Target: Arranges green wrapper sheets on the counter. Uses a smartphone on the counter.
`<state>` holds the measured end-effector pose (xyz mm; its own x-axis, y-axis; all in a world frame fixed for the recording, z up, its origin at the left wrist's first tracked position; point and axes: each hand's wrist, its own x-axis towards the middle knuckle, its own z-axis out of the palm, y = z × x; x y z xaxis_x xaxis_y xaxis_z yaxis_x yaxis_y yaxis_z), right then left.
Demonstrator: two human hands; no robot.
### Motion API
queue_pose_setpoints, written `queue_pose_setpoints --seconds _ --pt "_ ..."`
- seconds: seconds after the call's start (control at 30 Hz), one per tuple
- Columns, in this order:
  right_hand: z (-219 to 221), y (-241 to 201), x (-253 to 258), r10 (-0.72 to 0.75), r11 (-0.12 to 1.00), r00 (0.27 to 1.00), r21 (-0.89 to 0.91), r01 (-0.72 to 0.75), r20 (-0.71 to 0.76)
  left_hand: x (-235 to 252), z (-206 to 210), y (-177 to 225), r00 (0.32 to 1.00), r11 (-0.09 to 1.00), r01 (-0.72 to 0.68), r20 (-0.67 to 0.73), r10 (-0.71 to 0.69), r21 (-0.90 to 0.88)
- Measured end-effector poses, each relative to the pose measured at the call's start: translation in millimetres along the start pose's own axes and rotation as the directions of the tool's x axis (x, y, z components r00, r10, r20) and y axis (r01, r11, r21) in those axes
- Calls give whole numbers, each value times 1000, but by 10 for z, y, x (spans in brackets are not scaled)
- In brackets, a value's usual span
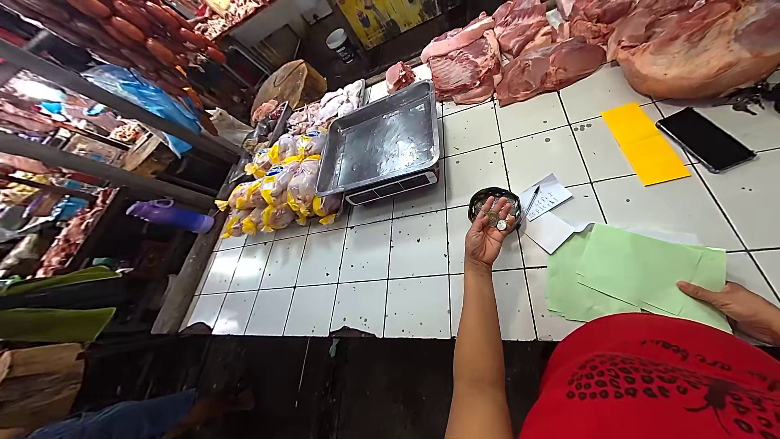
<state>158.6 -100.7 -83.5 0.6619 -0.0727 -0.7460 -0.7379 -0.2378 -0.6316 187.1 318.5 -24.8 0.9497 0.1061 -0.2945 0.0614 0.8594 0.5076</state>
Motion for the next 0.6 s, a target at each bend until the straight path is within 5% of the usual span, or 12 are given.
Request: queue_pose_setpoints --seconds 0.33,0.6 --pt "1 -10 8 18 1000 1000 12 -18 5 137 150 60 910 988 65 -415 -1 139" --pt "-10 -7 18 14 1000 1000 8 -14 16 160 183 52 926 935 89 -374 49 343"
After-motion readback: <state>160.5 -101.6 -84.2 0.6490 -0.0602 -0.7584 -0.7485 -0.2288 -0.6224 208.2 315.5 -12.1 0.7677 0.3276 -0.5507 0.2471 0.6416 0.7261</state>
